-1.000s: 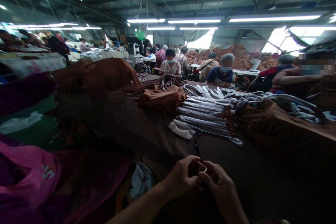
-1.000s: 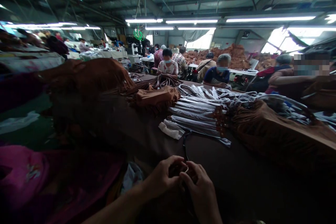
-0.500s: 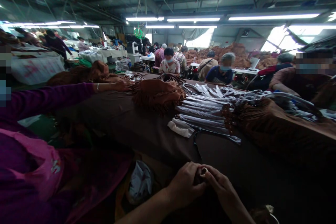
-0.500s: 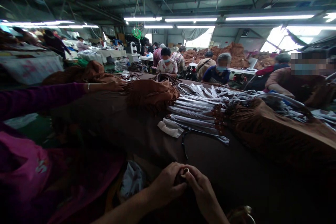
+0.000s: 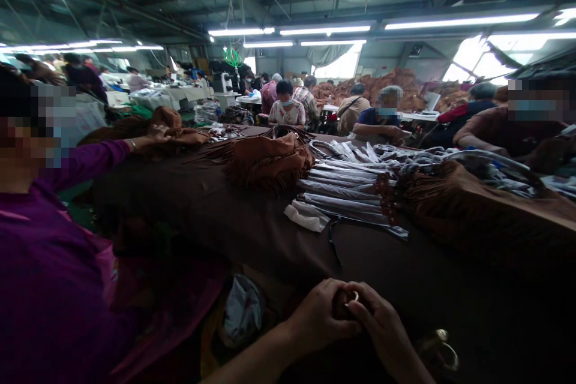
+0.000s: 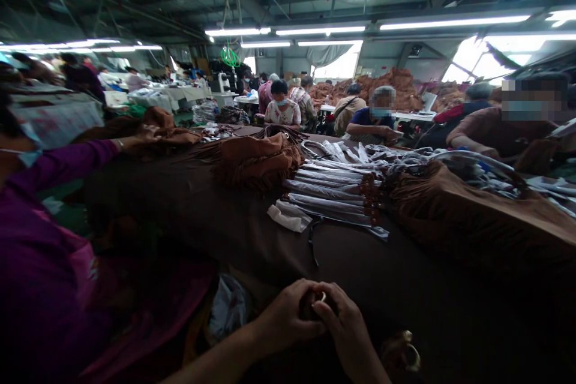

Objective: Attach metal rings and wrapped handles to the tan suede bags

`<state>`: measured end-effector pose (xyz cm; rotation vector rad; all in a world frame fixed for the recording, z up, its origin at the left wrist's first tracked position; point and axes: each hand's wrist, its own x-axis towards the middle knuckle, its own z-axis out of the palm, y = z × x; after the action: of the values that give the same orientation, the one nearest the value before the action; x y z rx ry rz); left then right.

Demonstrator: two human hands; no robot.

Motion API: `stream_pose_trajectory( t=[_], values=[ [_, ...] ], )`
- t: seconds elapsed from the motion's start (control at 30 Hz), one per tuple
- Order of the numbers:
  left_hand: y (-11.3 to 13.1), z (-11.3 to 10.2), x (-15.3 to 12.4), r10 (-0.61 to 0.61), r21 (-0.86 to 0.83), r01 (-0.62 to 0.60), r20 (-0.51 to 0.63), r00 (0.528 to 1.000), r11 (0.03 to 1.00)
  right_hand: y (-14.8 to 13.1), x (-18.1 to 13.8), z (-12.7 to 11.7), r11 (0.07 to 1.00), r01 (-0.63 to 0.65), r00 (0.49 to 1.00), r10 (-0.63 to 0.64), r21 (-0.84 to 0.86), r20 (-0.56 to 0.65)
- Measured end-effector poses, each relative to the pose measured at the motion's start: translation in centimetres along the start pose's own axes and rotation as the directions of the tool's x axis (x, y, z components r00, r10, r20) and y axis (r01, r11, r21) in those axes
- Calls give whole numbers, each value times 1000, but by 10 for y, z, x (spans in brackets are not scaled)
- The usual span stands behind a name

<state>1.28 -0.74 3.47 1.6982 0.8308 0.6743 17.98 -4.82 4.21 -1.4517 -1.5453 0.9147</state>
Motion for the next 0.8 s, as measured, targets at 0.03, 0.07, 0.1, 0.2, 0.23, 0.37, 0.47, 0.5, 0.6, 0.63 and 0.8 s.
stream_pose_trajectory(
  t=[0.03, 0.07, 0.1, 0.2, 0.23, 0.37, 0.47, 0.5, 0.6, 0.63, 0.8],
  values=[
    [-1, 0, 0, -18, -22, 18, 4, 1000, 1000, 2, 0, -1, 999, -21, 999, 19, 41, 40],
    [-1, 1, 0, -32, -38, 32, 1, 999, 999, 5, -1, -1, 997, -41, 997, 36, 71, 64],
    [-2, 1, 0, -40, -49, 40, -5, 999, 998, 7, -1, -1, 995, -58, 997, 53, 84, 59],
    [-1, 4, 1, -36, -72, 34, -31, 999, 997, 12, -2, 2, 996, -93, 992, 93, -1, -89],
    [-1, 5, 1, -31, -75, 28, -39, 999, 997, 13, -3, 4, 994, -97, 987, 90, -45, -132],
    [3, 5, 0, -31, -84, 27, -46, 998, 996, 13, -7, 9, 989, -40, 988, 18, -142, -153],
    [4, 4, -2, -27, -87, 24, -40, 999, 996, 15, -8, 9, 984, -13, 990, -12, -177, -142],
    [3, 3, -2, -25, -88, 21, -39, 999, 996, 16, -9, 9, 982, -10, 991, -16, -189, -134],
    [0, 4, -3, -28, -86, 25, -26, 999, 996, 17, -7, 5, 983, 19, 997, -32, -183, -70],
    [-1, 4, -3, -33, -89, 31, -21, 999, 996, 17, -6, 4, 985, 30, 998, -38, -168, -41],
    [-2, 5, -3, -39, -116, 36, -28, 999, 993, 19, -5, 5, 991, 41, 995, -52, -126, -83]
  ],
)
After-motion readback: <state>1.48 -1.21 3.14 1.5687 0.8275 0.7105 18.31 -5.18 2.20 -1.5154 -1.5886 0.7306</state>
